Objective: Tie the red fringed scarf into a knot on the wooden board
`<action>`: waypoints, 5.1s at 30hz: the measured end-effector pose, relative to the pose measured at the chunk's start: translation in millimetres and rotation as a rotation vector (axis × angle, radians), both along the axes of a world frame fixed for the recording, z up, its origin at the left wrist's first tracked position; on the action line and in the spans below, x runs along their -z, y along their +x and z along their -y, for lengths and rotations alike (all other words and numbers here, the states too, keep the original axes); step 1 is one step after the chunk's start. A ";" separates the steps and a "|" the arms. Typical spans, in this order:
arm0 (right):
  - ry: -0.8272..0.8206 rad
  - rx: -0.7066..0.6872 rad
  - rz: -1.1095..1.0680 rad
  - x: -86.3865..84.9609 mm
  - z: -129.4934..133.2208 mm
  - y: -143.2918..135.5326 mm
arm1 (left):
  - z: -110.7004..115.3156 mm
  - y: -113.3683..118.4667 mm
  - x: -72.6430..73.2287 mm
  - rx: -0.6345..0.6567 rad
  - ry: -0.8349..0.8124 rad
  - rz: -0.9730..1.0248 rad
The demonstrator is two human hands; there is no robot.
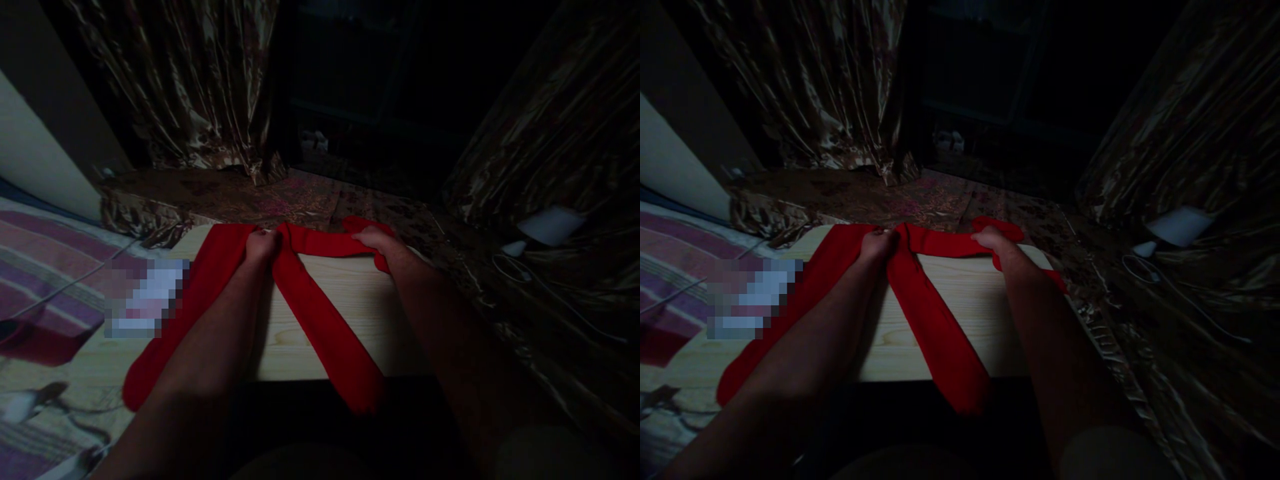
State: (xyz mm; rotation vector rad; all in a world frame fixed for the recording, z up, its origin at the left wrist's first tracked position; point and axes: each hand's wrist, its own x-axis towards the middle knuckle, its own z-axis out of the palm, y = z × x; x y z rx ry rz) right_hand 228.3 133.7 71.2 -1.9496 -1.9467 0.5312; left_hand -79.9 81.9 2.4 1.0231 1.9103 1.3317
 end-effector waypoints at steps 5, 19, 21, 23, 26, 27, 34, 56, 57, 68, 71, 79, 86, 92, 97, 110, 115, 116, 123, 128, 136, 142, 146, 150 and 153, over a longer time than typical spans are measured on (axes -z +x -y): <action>0.074 -0.050 0.374 3.4 6.8 -2.8 | 7.4 6.1 -1.1 -0.005 -0.007 -0.351; -0.047 -0.059 0.510 20.4 3.4 9.0 | -2.8 14.1 5.1 -0.038 0.086 0.246; -0.069 -0.057 0.534 22.2 2.8 13.0 | -2.7 13.8 6.8 -0.054 0.073 0.175; -0.079 -0.055 0.537 23.4 3.3 16.6 | -2.3 12.9 8.2 -0.039 0.057 0.094; -0.078 -0.074 0.537 25.2 5.3 20.4 | -1.9 11.3 10.3 0.012 0.031 0.013; -0.065 -0.088 0.536 25.9 6.0 21.1 | -1.8 11.1 11.0 0.024 0.033 0.019; 0.211 -0.043 0.388 27.8 7.6 21.4 | -2.6 11.3 10.9 -0.046 0.187 0.214; 0.329 -0.465 0.370 60.3 46.6 -11.5 | 3.6 12.8 0.9 -0.041 0.413 0.729; 0.330 -0.468 0.368 60.7 46.7 -10.7 | 3.2 11.6 1.0 -0.066 0.414 0.735; 0.273 -0.526 0.349 54.6 47.5 0.8 | -12.1 5.7 23.1 0.097 0.371 0.270; 0.260 -0.512 0.359 55.1 45.1 6.2 | -13.1 6.0 25.7 0.126 0.387 0.169; 0.261 -0.485 0.337 57.9 39.2 20.9 | 0.3 18.9 14.9 0.223 0.455 -0.071; 0.253 -0.482 0.332 57.1 44.2 21.1 | 10.1 33.5 6.2 0.421 0.405 -0.327; 0.273 -0.469 0.287 55.8 48.7 22.8 | 10.0 31.5 12.2 0.277 0.353 -0.299; 0.301 -0.382 0.323 60.8 54.0 10.6 | 6.6 24.4 15.0 0.116 0.352 0.012; 0.248 -0.364 0.106 48.2 104.8 -65.6 | -5.5 7.6 25.8 -0.004 0.379 0.093; 0.047 -0.218 -0.075 41.9 116.2 -101.0 | 2.2 8.4 18.0 0.019 0.319 0.198; 0.042 -0.212 -0.088 41.1 116.6 -104.2 | 3.5 8.6 16.5 0.024 0.293 0.223; 0.031 -0.272 -0.131 41.3 123.8 -101.2 | 2.6 11.6 16.0 0.072 0.250 0.085; -0.090 -0.282 -0.145 41.8 139.1 -94.5 | 1.0 18.7 17.7 0.160 0.176 -0.272; -0.103 -0.262 -0.012 48.0 154.1 -90.4 | 1.3 22.6 16.8 0.222 0.063 -0.481; -0.149 -0.302 0.116 37.3 157.6 -100.4 | 7.7 26.4 9.5 0.250 0.020 -0.601; -0.165 -0.262 0.054 35.4 160.2 -102.1 | 9.6 27.9 7.3 0.256 0.032 -0.610; -0.165 -0.205 -0.072 39.8 161.8 -100.6 | 9.4 27.4 7.9 0.260 0.041 -0.618; -0.129 -0.191 -0.158 44.8 161.1 -99.3 | 8.8 26.6 9.3 0.264 0.056 -0.619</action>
